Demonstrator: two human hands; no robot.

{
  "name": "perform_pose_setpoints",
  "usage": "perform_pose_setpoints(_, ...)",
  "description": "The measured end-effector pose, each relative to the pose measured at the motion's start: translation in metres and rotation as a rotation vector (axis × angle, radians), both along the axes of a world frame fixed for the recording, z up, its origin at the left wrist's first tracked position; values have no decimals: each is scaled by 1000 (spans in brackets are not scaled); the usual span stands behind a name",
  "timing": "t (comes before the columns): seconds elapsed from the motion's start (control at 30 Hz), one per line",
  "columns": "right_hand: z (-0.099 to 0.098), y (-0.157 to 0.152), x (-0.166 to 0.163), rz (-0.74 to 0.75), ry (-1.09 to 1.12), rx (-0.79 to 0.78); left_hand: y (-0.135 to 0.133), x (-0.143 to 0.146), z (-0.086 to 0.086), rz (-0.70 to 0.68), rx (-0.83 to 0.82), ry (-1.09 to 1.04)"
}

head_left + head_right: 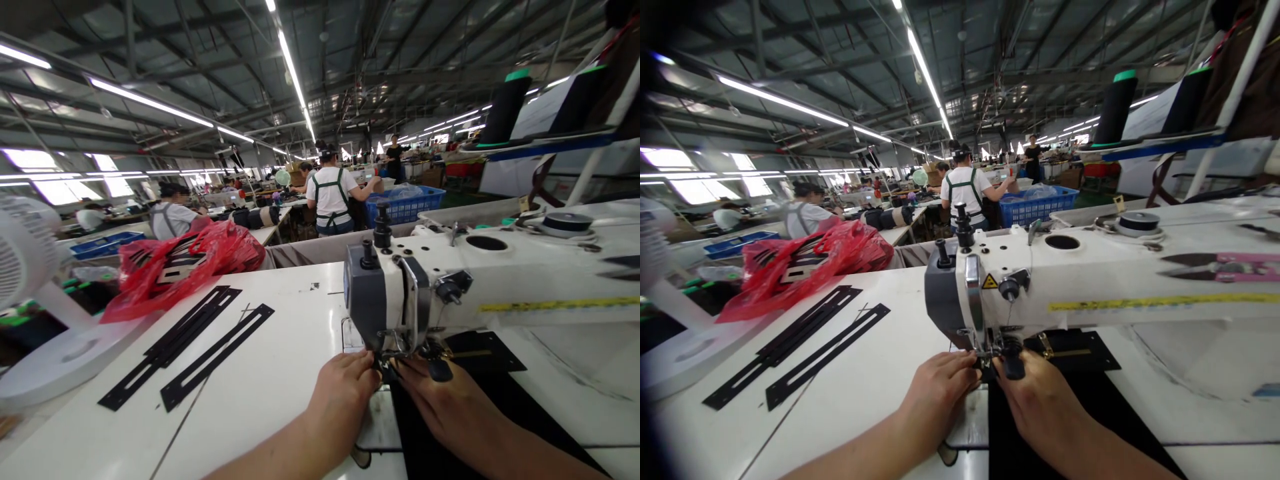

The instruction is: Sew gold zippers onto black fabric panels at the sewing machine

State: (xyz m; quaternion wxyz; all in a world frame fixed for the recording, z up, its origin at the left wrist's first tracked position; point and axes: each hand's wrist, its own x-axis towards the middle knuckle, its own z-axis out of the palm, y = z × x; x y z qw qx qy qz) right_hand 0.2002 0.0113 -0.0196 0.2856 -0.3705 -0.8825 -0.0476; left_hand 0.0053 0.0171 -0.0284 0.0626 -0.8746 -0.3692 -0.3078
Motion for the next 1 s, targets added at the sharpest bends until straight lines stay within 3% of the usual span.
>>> perform_pose_setpoints(0.27,-5,0,0,-53,16,45,2,3,-1,-11,-27,-37)
perform_pose_setpoints(0.4,-9,-1,3,-152,-69,97,-5,-2,5,6,-146,-110)
perform_pose_setpoints(0.5,-16,-19,13,-227,-167,147,-30,-8,13,10,-400,-304)
perform_pose_setpoints(0.67,-19,-87,26,-288,-295,138,-85,-14,26,-25,-1137,-889)
perform_pose_setpoints(0.73,-16,-114,26,-265,-342,153,-100,-12,31,-26,-1358,-1050)
perform_pose_setpoints(0.87,-14,-146,21,-254,-363,179,-113,-1,43,39,-1563,-1178)
perform_pose_setpoints(1.0,-15,-158,14,-260,-328,185,-112,16,44,78,-1568,-1005)
